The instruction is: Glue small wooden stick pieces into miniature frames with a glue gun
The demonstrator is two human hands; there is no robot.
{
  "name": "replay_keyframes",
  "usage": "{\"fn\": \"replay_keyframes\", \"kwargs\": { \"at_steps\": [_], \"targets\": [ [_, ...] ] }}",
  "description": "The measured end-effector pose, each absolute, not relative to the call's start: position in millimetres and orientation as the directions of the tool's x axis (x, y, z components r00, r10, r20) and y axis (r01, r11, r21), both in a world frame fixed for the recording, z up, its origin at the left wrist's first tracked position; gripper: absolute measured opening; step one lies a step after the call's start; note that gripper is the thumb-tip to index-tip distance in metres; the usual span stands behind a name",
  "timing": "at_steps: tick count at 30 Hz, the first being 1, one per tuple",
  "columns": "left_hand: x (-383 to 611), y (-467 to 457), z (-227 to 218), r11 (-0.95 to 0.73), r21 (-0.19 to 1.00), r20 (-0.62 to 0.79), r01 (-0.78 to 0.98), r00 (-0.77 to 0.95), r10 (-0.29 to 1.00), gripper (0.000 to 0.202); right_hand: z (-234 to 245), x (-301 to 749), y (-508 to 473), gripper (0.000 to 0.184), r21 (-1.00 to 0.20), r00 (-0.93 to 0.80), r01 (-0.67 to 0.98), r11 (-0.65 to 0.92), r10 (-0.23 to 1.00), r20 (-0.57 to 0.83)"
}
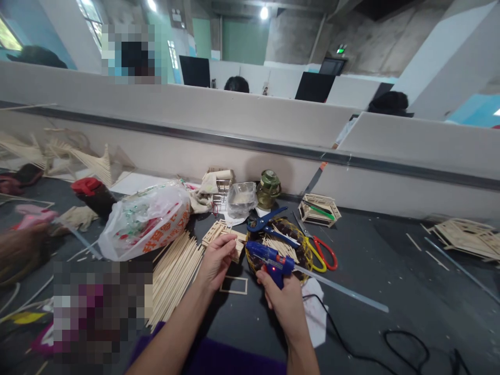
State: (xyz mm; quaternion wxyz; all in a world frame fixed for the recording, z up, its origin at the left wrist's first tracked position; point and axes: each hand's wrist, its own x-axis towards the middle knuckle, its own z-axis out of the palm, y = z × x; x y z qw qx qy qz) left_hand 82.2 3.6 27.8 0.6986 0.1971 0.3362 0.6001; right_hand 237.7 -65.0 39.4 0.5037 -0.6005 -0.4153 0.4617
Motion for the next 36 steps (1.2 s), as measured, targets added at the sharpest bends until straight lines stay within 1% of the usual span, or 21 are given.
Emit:
{"fn": "replay_keyframes", "kwargs": {
  "at_steps": [13, 18, 21, 27, 32, 36],
  "targets": [
    [83.2, 2.9, 27.6, 0.205, 0.694, -0.226, -0.69, 0.062, 0.972, 0.027, 34.2, 238.3, -65.0, 0.033, -0.992, 0.199, 0.01, -0.124, 0.973, -0.12],
    [82.8, 2.5, 28.1, 0.21, 0.697, -0.233, -0.685, 0.061, 0.971, 0.026, 38.0, 239.4, -65.2, 0.031, -0.988, 0.19, 0.044, -0.15, 0.972, -0.139],
    [82.9, 2.7, 27.6, 0.208, 0.696, -0.231, -0.687, 0.06, 0.971, 0.026, 37.5, 239.1, -65.3, 0.03, -0.989, 0.175, 0.025, -0.145, 0.975, -0.138],
    [83.0, 2.6, 27.9, 0.199, 0.693, -0.212, -0.693, 0.069, 0.975, 0.025, 36.2, 238.3, -65.6, 0.032, -0.989, 0.196, 0.01, -0.146, 0.97, -0.141],
    [82.9, 2.8, 27.6, 0.196, 0.692, -0.224, -0.694, 0.052, 0.973, 0.025, 35.5, 237.9, -65.3, 0.032, -0.991, 0.181, 0.023, -0.13, 0.976, -0.124],
    [83.2, 3.0, 27.1, 0.208, 0.698, -0.229, -0.685, 0.061, 0.971, 0.026, 33.9, 237.7, -65.4, 0.032, -0.994, 0.204, 0.025, -0.109, 0.974, -0.102]
  ]
}}
